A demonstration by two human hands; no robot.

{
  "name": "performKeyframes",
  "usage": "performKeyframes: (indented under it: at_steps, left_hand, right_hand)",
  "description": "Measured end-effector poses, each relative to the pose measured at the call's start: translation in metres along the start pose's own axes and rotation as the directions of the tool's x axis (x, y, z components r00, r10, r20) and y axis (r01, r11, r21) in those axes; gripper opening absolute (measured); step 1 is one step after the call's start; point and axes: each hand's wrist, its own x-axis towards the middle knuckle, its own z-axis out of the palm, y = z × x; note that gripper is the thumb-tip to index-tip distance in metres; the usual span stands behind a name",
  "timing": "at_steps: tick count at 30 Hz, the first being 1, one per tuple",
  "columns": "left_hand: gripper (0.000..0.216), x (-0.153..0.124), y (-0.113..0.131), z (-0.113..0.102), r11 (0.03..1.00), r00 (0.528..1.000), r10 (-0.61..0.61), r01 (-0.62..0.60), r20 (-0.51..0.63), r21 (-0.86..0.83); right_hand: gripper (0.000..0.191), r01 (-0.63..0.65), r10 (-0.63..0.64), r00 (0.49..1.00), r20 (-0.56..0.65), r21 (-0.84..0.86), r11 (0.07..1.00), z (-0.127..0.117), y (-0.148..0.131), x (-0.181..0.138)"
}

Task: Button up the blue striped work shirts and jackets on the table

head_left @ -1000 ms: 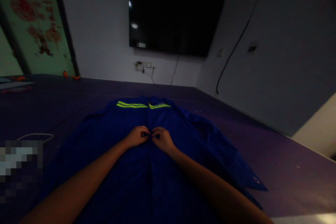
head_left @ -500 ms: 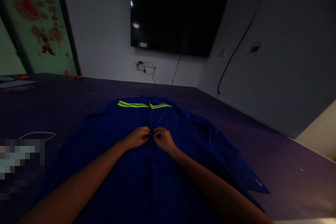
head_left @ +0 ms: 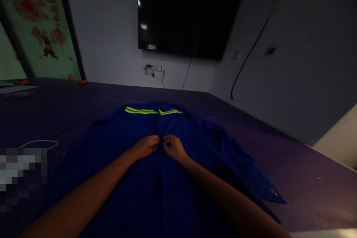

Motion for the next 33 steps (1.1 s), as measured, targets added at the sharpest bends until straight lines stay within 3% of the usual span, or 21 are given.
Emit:
performKeyframes:
  at_steps: [13, 21, 26, 29, 33]
  left_hand:
    - [0.017, 0.003, -0.001, 0.002, 0.997, 0.999, -0.032, 0.035, -0.043, 0.069]
    - [0.016, 0.002, 0.001, -0.001, 0.996, 0.989, -0.082, 0.083, -0.123, 0.007]
    - [0.019, -0.002, 0.019, -0.004, 0.982, 0.97, -0.187, 0.185, -0.155, -0.026]
    - [0.015, -0.009, 0.035, -0.001, 0.964, 0.955, -0.264, 0.261, -0.131, -0.044]
    - [0.01, -0.024, 0.056, 0.002, 0.96, 0.965, -0.252, 0.239, -0.079, -0.147]
  right_hand:
    - [0.02, -0.003, 0.003, 1.0, -0.003, 0.02, 1.0, -0.003, -0.006, -0.001]
    - [0.016, -0.062, 0.07, 0.993, -0.099, 0.08, 0.995, -0.006, -0.011, 0.0]
    - [0.013, -0.113, 0.126, 0.983, -0.13, 0.103, 0.988, -0.013, -0.016, -0.001]
    - [0.013, -0.141, 0.146, 0.987, -0.069, 0.077, 0.987, -0.019, -0.022, -0.004]
    - [0.014, -0.131, 0.131, 0.991, 0.016, 0.031, 0.991, -0.028, -0.035, -0.012]
